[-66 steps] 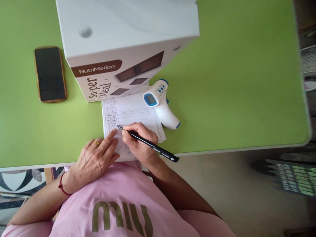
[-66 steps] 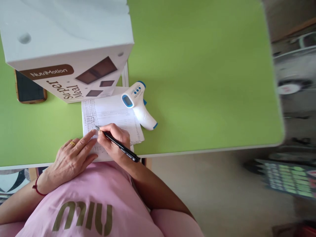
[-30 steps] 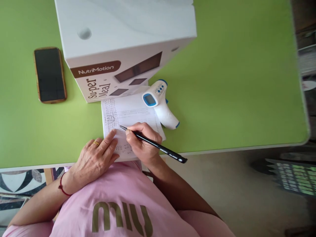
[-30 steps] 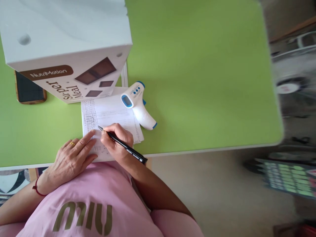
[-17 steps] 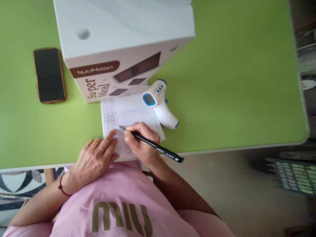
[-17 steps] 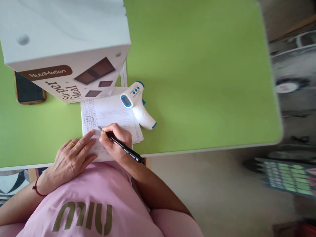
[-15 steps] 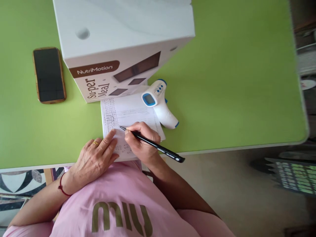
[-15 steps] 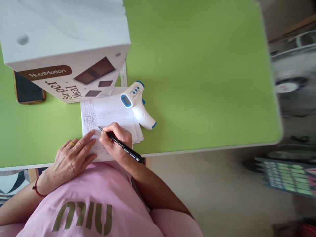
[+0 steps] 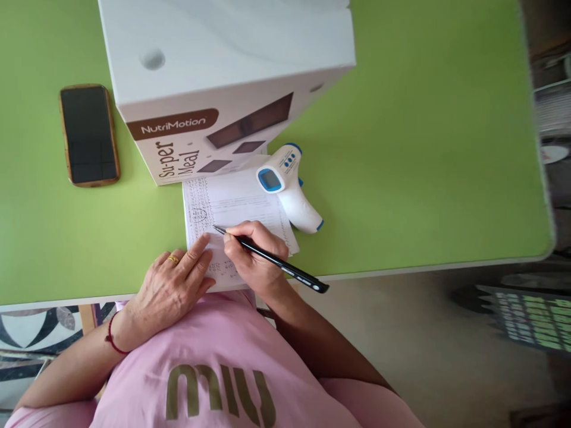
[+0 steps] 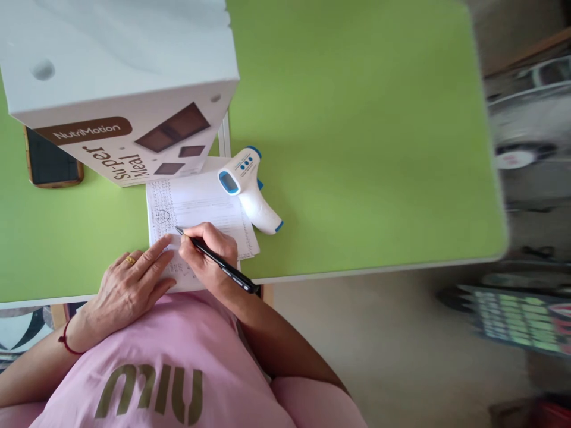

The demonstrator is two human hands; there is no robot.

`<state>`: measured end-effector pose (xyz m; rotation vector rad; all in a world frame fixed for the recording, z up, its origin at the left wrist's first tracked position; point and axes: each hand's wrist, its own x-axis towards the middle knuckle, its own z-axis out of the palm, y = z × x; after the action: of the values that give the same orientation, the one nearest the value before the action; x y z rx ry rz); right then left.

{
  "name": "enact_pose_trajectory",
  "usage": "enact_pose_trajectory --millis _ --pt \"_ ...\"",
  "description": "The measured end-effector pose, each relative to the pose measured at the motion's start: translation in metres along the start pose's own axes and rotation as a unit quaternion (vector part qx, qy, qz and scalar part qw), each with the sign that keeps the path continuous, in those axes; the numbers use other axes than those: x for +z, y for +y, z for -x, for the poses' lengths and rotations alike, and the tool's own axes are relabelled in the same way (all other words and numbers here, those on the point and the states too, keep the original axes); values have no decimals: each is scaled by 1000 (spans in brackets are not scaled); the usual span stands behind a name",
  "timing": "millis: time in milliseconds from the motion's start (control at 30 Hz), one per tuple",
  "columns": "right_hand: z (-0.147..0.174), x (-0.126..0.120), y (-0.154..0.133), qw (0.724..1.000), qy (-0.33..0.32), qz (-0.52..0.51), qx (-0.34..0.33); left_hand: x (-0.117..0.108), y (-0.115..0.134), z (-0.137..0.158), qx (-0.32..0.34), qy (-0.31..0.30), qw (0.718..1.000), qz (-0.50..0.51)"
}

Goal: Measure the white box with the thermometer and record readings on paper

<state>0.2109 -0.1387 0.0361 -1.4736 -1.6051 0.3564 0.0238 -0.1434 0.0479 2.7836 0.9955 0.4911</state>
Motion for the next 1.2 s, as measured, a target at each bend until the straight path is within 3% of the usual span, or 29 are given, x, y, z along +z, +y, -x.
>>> enact_pose_trajectory --millis 567,700,800,900,1000,1067,1200 --pt "1 0 0 1000 -5 -17 11 -1 -1 1 -1 -2 1000 11" --pt "4 -4 -2 998 44 -42 31 1 -1 0 0 2 1000 13" --pt "2 -10 -1 996 78 -32 -2 1 0 1 -2 -4 1000 22" --pt "-7 -16 7 995 30 10 -96 -6 -2 2 -14 -5 996 86" --pt "-16 -21 21 979 -27 91 -180 -19 -14 2 -70 -12 976 205" --pt "-19 -22 30 969 -68 136 -196 -25 -30 1 -139 3 954 266" --pt "-18 -20 36 953 -130 196 -189 -23 -73 -11 -276 96 875 387"
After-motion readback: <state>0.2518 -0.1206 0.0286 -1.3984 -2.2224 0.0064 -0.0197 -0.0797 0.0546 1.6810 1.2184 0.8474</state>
